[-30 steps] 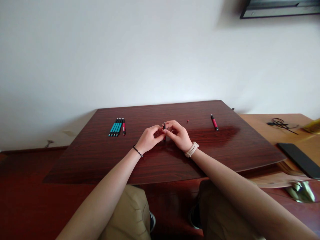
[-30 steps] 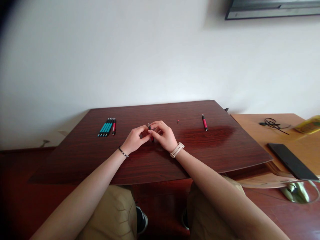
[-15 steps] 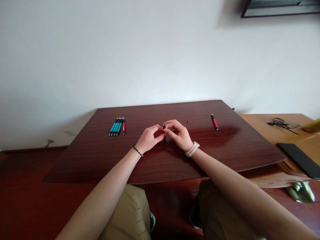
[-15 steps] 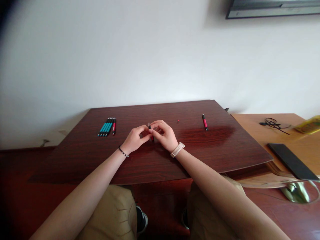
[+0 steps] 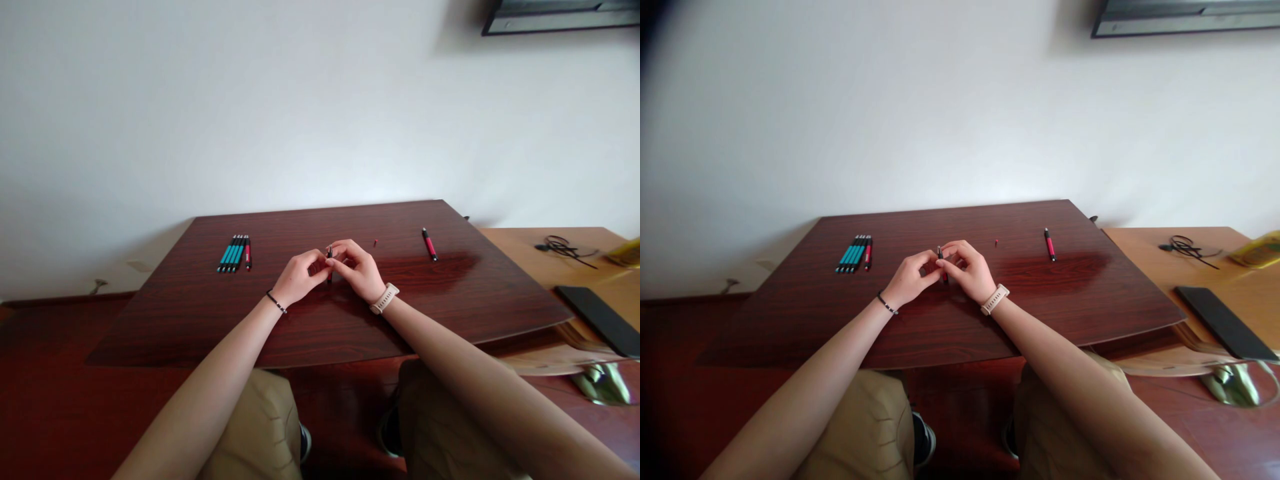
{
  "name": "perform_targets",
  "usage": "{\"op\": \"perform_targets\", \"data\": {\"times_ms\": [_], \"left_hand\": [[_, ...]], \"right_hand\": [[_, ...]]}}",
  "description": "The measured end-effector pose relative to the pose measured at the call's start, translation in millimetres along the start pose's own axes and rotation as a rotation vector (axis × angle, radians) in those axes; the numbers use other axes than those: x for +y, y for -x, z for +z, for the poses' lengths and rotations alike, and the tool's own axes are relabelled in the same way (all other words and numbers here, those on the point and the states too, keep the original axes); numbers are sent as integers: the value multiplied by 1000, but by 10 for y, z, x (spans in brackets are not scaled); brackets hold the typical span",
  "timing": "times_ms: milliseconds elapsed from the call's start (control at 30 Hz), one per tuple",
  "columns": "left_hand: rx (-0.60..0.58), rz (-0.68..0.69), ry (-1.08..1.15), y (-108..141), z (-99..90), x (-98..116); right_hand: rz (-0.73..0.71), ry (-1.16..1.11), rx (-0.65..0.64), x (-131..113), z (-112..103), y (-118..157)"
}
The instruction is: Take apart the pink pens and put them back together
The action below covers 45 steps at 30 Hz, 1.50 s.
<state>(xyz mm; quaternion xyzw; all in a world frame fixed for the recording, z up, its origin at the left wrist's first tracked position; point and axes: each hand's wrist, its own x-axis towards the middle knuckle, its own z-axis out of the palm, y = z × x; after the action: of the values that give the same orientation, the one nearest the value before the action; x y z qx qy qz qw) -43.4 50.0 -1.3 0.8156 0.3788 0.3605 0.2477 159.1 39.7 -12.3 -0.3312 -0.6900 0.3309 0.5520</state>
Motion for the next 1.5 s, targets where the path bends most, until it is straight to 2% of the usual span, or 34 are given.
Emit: {"op": "perform_targets", "data": {"times_ms": [133,333,533,700,933,1100,1200,1333,1500], "left_hand": [[8,-9,9,1,5,-5],[2,-12,12,9,0,8],[7,-7,2,1,2,-1],[5,-5,-10,0,2,-1],[10,-3,15,-1,2,-4],[5,17,8,0,-6,17],[1,19,3,0,-4,10],[8,-6,14,2,4,-9],[15,9,5,5,2,-11]], "right_hand": [[-31,-16,-34,-11,-7,0],[-11,24,6,-11,-8,-3],[-46,36,-36,-38,-6,2],[-27,66,9,-4,-2,5],[-47,63,-31,-36,-14,6],[-4,83,27,6,-3,5],[12,60,16,17,6,12],[-37,60,-24,-7,-4,18],[-84,158,-9,-31,-26,11]]}}
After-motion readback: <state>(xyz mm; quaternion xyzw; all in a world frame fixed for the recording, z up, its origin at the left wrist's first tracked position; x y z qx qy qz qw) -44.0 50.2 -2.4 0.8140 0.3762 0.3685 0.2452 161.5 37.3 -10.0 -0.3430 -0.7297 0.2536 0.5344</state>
